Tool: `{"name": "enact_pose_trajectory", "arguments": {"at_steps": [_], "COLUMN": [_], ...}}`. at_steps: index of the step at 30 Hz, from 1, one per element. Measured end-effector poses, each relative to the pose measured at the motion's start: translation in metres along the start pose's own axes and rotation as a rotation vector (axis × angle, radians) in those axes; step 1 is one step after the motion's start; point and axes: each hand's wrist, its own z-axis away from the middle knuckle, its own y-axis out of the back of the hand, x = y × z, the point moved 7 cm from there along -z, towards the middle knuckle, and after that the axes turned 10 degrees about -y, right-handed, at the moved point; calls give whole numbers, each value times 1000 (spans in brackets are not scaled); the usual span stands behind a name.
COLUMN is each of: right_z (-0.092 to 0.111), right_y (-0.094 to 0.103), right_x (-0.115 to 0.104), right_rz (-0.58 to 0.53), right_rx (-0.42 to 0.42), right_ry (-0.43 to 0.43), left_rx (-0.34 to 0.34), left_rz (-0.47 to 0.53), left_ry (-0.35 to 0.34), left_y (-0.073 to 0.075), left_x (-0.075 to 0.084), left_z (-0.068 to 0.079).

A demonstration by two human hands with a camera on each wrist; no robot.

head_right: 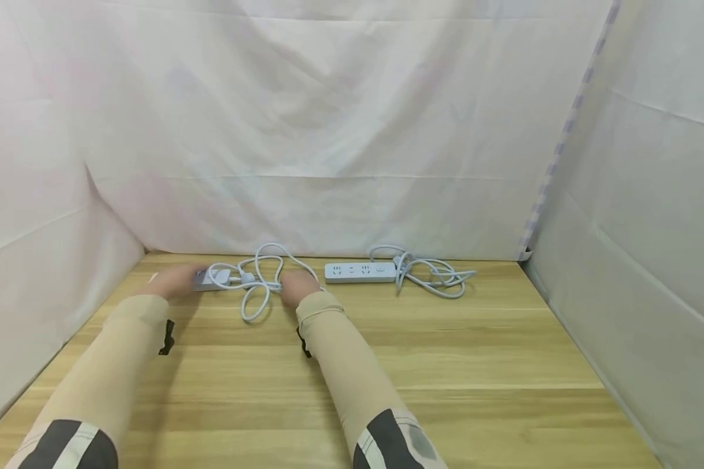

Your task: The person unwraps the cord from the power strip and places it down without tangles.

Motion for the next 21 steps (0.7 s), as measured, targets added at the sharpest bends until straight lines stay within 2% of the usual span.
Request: {"name": "enact_pose_trajectory", "arguments": {"at_steps": [2,6,10,16,21], "right_z": [-1,-2,-2,6,17], "right_y": [2,7,19,43,58], "right_x": [2,10,16,18,25], "right_rz": [-25,-34,-12,125,199], "right_rx": [-8,7,67,146,189], "right_ry": [29,70,103,157,157], "left_rx": [2,56,92,99,110], "left_rz": [10,58,67,-25,-93], "left_ry": [18,54,42,-16,-55], "left_y": [5,19,31,39,41], "left_x": [6,23,44,77,95], "left_z": [-2,-7,-15,-22,-26]}}
